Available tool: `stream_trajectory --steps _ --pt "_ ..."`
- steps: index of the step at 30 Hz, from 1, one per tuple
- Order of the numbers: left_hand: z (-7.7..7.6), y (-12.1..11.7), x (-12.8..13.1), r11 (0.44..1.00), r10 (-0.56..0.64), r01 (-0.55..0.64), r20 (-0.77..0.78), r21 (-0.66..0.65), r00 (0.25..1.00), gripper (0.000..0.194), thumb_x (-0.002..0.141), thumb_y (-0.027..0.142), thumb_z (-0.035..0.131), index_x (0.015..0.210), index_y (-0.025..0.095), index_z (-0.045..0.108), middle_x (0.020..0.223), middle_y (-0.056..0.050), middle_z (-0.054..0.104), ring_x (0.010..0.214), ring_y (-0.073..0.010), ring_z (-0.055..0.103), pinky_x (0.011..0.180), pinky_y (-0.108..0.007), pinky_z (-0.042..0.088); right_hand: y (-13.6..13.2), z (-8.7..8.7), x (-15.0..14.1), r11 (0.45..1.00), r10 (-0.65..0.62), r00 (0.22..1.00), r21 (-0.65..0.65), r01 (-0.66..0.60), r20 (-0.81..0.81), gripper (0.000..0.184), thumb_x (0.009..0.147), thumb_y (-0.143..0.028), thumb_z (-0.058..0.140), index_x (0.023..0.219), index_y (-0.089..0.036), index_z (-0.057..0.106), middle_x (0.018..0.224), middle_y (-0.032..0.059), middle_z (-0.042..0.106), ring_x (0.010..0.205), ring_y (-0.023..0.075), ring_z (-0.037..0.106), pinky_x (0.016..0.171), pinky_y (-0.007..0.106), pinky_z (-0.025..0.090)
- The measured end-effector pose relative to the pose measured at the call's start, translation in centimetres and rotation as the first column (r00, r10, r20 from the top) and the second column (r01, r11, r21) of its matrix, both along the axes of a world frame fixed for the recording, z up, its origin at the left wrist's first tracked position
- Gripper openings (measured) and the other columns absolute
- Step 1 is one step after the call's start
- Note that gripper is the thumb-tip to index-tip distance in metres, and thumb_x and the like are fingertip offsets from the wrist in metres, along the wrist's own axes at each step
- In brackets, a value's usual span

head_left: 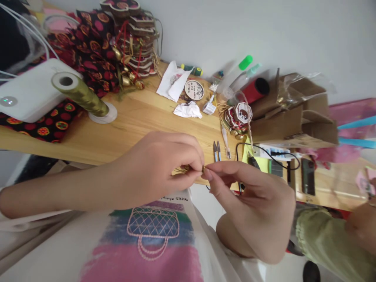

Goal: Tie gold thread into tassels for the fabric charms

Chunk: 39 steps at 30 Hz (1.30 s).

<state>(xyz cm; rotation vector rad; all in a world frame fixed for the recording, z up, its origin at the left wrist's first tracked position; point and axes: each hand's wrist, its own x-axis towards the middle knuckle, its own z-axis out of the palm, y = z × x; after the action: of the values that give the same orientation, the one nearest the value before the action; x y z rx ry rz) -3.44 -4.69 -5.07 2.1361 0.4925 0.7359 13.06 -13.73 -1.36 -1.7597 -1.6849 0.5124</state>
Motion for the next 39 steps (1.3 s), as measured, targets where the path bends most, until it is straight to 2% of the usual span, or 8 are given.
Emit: stream_trajectory --steps 10,17,20,24,29,32,36,39 --pt "-0.4 -0.2 -0.4 0.998 -0.023 0.026 -0.067 0.053 0.997 0.02 0.091 0.015 0.055 0.075 0.018 0.066 0.084 -0.003 0.072 0.072 -0.0146 0.065 0.061 -0.027 0.044 0.8 0.4 0.4 0.987 0.107 0.994 -0.119 -0.11 -0.037 0.006 0.08 -0.013 0.068 0.077 -0.017 0.07 0.061 -0.0077 0.07 0.047 0.0015 0.058 0.051 0.008 0.046" --pt "-0.1 0.0 -0.2 0.977 0.022 -0.016 0.025 -0.211 0.999 0.013 0.079 0.011 0.065 0.071 0.02 0.069 0.078 -0.001 0.074 0.07 -0.015 0.068 0.064 -0.025 0.049 2.1 -0.4 1.2 0.973 0.055 0.94 -0.192 -0.126 -0.336 0.008 0.077 -0.012 0.068 0.07 -0.017 0.068 0.056 -0.0055 0.067 0.046 0.0049 0.057 0.044 0.012 0.047" --pt "-0.2 0.2 -0.3 0.917 -0.005 0.032 0.071 -0.397 0.997 0.014 0.074 0.007 0.068 0.068 0.02 0.069 0.075 -0.001 0.075 0.065 -0.0138 0.068 0.06 -0.022 0.051 2.3 -1.0 1.4 0.979 0.041 0.899 -0.161 -0.123 -0.437 0.008 0.077 -0.013 0.07 0.07 -0.017 0.068 0.055 -0.005 0.065 0.044 0.0054 0.056 0.041 0.014 0.046" --pt "-0.6 0.4 -0.4 0.797 -0.011 0.068 0.098 -0.601 0.995 0.009 0.073 0.014 0.074 0.068 0.021 0.071 0.075 -0.001 0.075 0.066 -0.0154 0.07 0.06 -0.022 0.055 2.3 -1.8 1.6 0.994 0.06 0.875 -0.055 -0.099 -0.481 0.007 0.078 -0.012 0.07 0.074 -0.018 0.068 0.061 -0.0026 0.068 0.049 0.0079 0.059 0.045 0.018 0.048" --pt "-0.9 0.4 -0.5 0.673 -0.028 0.092 0.099 -0.734 0.995 0.008 0.071 0.017 0.075 0.064 0.021 0.072 0.073 -0.002 0.075 0.064 -0.015 0.069 0.058 -0.02 0.056 2.2 -3.0 1.6 0.999 0.038 0.788 0.011 -0.04 -0.615 0.005 0.082 -0.016 0.07 0.08 -0.019 0.067 0.076 -0.0013 0.073 0.052 0.0074 0.06 0.049 0.02 0.051" --pt "-1.0 0.4 -0.4 0.627 -0.035 0.098 0.098 -0.773 0.995 0.007 0.069 0.018 0.075 0.063 0.021 0.073 0.07 -0.003 0.075 0.062 -0.0155 0.068 0.057 -0.021 0.055 2.5 -3.7 1.6 1.0 0.021 0.761 0.006 -0.022 -0.649 0.005 0.082 -0.017 0.071 0.08 -0.019 0.066 0.076 -0.0022 0.073 0.052 0.0068 0.06 0.048 0.02 0.05" --pt "-1.2 0.4 -0.2 0.555 -0.037 0.105 0.101 -0.825 0.994 0.007 0.069 0.021 0.077 0.062 0.021 0.074 0.067 -0.004 0.074 0.059 -0.0156 0.066 0.053 -0.021 0.053 3.1 -4.4 1.4 1.0 -0.024 0.788 -0.022 0.013 -0.615 0.005 0.081 -0.018 0.071 0.08 -0.019 0.066 0.074 -0.002 0.072 0.052 0.007 0.059 0.048 0.02 0.048" --pt "-1.3 0.5 -0.1 0.471 0.018 0.111 0.136 -0.875 0.991 0.008 0.068 0.018 0.078 0.061 0.02 0.074 0.067 -0.003 0.073 0.057 -0.0133 0.065 0.053 -0.02 0.052 3.0 -4.7 1.2 0.99 -0.131 0.844 -0.021 0.14 -0.52 0.006 0.08 -0.019 0.072 0.083 -0.019 0.067 0.078 -0.0011 0.071 0.056 0.0079 0.059 0.051 0.021 0.048"
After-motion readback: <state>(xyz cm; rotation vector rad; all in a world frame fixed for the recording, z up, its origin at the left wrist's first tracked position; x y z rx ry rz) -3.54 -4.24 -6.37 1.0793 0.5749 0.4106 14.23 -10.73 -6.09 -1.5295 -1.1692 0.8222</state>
